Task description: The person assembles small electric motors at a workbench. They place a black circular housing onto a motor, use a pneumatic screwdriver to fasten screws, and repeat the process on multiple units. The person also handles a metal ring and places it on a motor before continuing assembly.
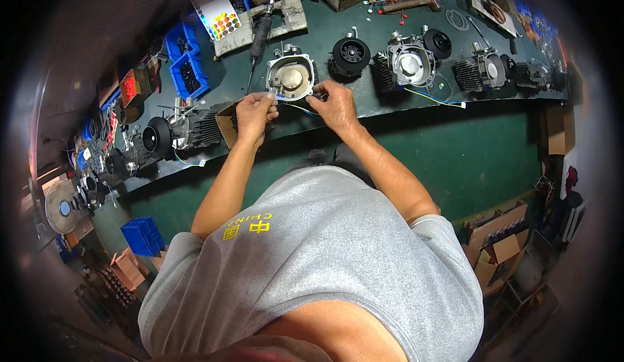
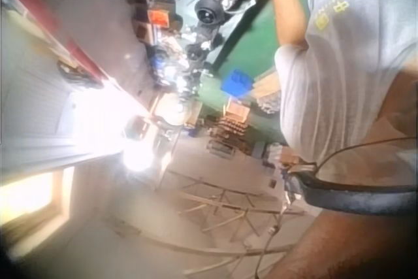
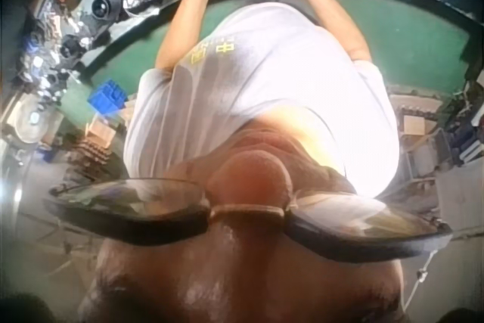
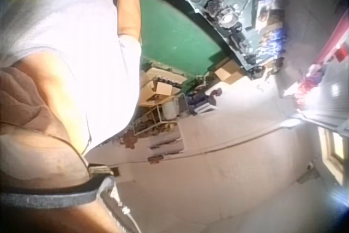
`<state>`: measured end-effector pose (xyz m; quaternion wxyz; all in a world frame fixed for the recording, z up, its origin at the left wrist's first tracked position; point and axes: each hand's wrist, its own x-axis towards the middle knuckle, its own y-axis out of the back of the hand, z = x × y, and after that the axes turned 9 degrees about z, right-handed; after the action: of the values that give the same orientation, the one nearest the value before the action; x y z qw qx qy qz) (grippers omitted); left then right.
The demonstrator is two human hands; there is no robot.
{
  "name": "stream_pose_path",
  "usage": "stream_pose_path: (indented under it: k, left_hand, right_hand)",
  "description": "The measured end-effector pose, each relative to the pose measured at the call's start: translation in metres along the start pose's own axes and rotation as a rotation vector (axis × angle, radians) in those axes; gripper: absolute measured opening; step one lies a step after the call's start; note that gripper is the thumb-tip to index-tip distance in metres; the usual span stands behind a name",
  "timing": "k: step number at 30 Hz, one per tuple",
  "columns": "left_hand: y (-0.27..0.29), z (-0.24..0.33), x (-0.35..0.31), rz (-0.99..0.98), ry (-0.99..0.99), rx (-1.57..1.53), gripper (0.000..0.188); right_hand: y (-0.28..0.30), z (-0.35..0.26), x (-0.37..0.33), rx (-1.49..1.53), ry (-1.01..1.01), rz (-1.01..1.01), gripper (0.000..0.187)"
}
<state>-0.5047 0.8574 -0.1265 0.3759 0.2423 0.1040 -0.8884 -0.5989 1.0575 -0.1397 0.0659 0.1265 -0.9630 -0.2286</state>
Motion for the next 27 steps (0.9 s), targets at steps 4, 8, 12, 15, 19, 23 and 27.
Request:
stream_pose_path:
  k: [4, 8, 12, 15, 19, 23, 27]
  left_hand:
    - [0.001, -0.002, 0.004, 0.005, -0.047, 0.084, 0.017]
    - [-0.001, -0.001, 0.002, 0.061, -0.154, 0.245, 0.024]
    - [0.003, 0.0, -0.002, 0.06, -0.23, 0.385, 0.031]
    - [0.006, -0.01, 0.002, 0.043, -0.316, 0.413, 0.031]
    - [0.006, -0.003, -0.005, 0.018, -0.434, 0.514, 0.031]
    - [0.012, -0.009, 0.001, -0.02, -0.534, 0.589, 0.029]
    - [0.014, -0.004, -0.003, -0.029, -0.63, 0.681, 0.027]
  right_hand:
    - [-0.001, 0.0, 0.0, -0.014, -0.016, -0.01, 0.026]
    - [0.0, -0.002, 0.001, -0.045, -0.001, -0.009, 0.024]
    - [0.001, -0.004, 0.001, -0.08, 0.035, -0.005, 0.023]
    - [0.002, -0.008, 0.002, -0.089, 0.051, -0.001, 0.023]
    - [0.002, -0.01, 0.002, -0.102, 0.06, -0.001, 0.023]
    - [0.004, -0.013, 0.002, -0.119, 0.087, -0.013, 0.022]
    - [0.007, -0.015, 0.001, -0.174, 0.125, -0.027, 0.022]
